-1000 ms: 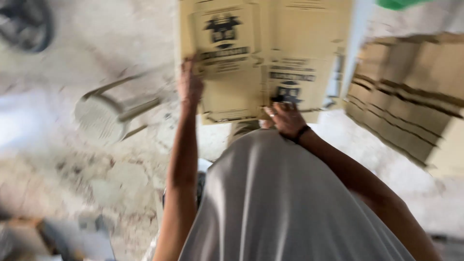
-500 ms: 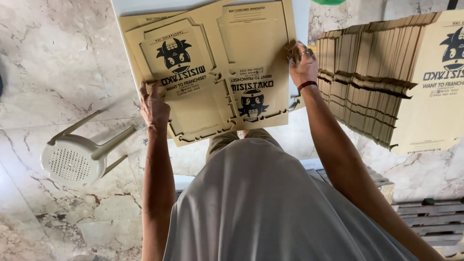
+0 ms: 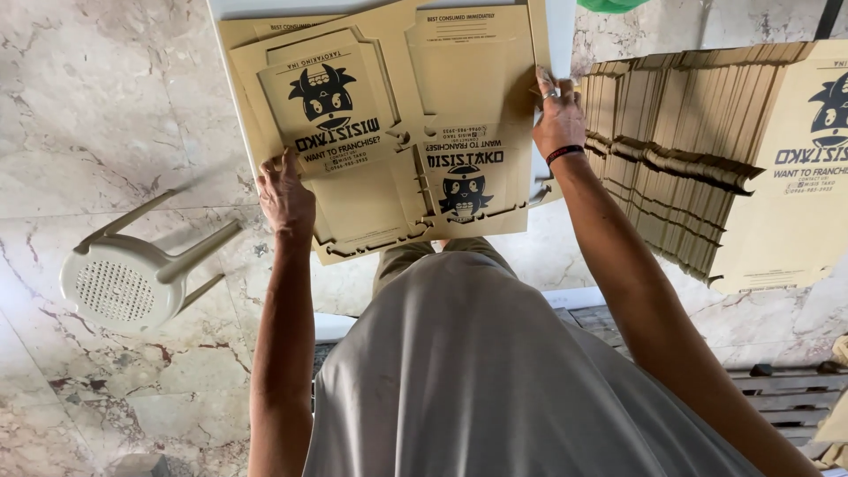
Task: The person assembles flat cardboard boxes by folding the flaps and interlocking the tabs. They handle several boxes, folding the sides and securing the structure by hand on a white table.
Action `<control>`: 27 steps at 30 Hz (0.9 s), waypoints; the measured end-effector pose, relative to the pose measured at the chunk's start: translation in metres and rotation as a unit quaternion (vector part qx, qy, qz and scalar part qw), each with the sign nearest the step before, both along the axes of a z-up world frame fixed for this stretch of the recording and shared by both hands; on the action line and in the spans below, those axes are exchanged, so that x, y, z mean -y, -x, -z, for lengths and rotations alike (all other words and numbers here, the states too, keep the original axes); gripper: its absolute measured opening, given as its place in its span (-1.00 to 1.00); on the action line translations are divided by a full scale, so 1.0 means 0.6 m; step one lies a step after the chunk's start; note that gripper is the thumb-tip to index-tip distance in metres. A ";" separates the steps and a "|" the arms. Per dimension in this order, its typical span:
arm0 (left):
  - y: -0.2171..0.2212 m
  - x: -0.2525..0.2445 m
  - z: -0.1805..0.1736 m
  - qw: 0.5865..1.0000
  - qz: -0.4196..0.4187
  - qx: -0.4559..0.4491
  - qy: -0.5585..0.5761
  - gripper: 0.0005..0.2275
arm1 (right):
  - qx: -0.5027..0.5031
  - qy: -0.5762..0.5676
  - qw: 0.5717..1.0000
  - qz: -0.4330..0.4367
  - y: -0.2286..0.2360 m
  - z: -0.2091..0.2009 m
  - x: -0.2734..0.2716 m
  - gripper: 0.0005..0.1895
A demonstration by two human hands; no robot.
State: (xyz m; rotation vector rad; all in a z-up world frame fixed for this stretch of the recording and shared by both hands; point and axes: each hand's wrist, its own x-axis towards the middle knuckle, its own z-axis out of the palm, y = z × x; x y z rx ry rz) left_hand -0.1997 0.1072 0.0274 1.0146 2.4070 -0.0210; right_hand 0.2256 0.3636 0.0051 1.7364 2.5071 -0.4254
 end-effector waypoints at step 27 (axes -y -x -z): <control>0.059 -0.050 -0.068 0.980 0.008 0.199 -0.012 -0.49 | 0.063 0.197 0.978 -0.001 0.021 -0.081 -0.069 -0.26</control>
